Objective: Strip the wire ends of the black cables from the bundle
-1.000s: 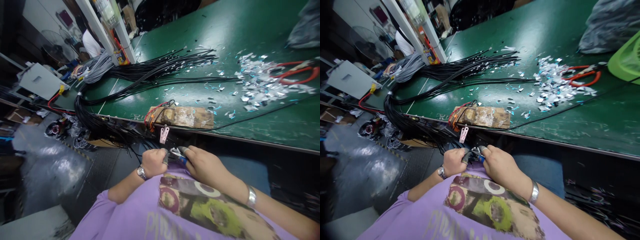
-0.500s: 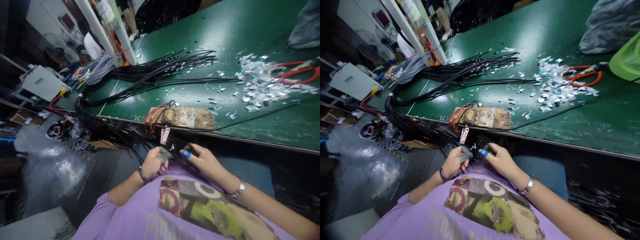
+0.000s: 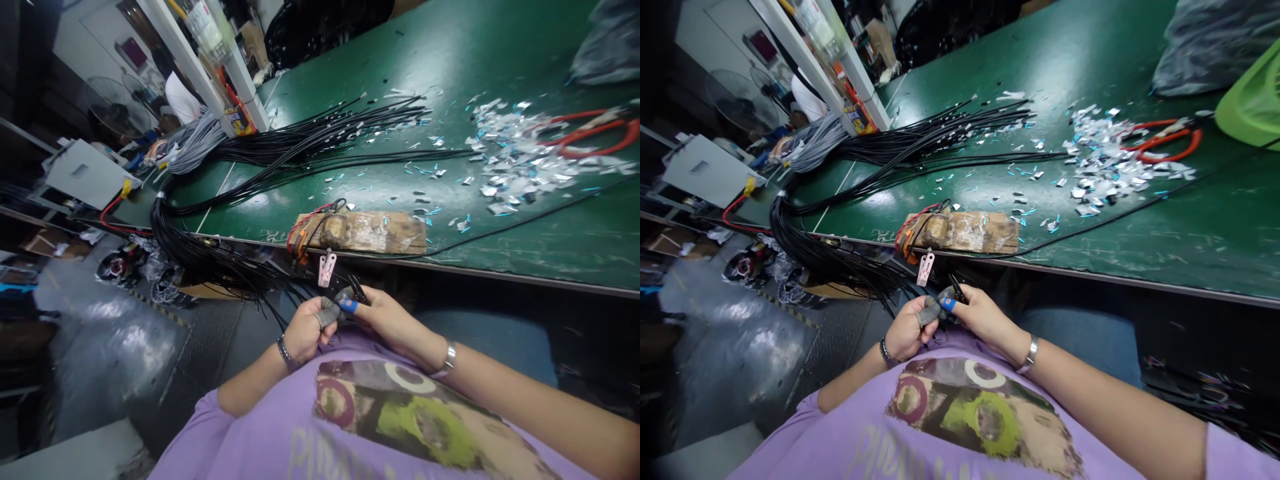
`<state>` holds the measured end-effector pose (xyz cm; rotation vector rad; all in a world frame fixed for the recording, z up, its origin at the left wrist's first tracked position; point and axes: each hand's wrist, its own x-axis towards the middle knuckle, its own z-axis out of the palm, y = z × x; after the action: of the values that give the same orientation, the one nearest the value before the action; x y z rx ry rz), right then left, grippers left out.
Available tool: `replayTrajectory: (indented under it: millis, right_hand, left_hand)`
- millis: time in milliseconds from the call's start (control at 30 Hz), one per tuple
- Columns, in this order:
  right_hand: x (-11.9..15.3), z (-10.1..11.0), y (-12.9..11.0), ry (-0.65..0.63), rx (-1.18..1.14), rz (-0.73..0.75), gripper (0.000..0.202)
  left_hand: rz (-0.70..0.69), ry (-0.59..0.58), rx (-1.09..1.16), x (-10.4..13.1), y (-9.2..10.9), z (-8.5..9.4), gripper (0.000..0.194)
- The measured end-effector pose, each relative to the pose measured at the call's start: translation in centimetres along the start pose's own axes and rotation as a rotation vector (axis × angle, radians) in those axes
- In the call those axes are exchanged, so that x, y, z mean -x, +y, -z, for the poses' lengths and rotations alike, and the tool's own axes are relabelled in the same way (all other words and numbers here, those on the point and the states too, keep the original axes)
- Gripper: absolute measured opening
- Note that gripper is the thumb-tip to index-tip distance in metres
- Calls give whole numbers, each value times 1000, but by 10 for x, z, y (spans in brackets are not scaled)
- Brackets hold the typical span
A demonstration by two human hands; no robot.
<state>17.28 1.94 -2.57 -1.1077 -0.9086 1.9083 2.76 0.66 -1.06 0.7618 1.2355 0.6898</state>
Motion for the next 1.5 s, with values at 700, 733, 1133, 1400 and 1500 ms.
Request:
replayTrajectory:
  millis: [700,733,1133,1400,1500]
  right_hand:
    - [0,2,2,62,-4,-17,36]
    - [0,2,1,71,19,6,37]
    - [-6,7,5,-9,-160,-196,30]
    - [-6,12,7,-211,-289,-365,20]
    - [-4,10,3,-169,-204,-213,21]
  left_hand:
    - [-11,18,-101,-4,-4,4,48]
    - [-19,19,-124,-4,-5,4,47]
    - [-124,65,-258,-5,-6,7,42]
    - [80,-200,-20,-5,-9,11,50]
    - [62,-170,5,-5,-5,12,49]
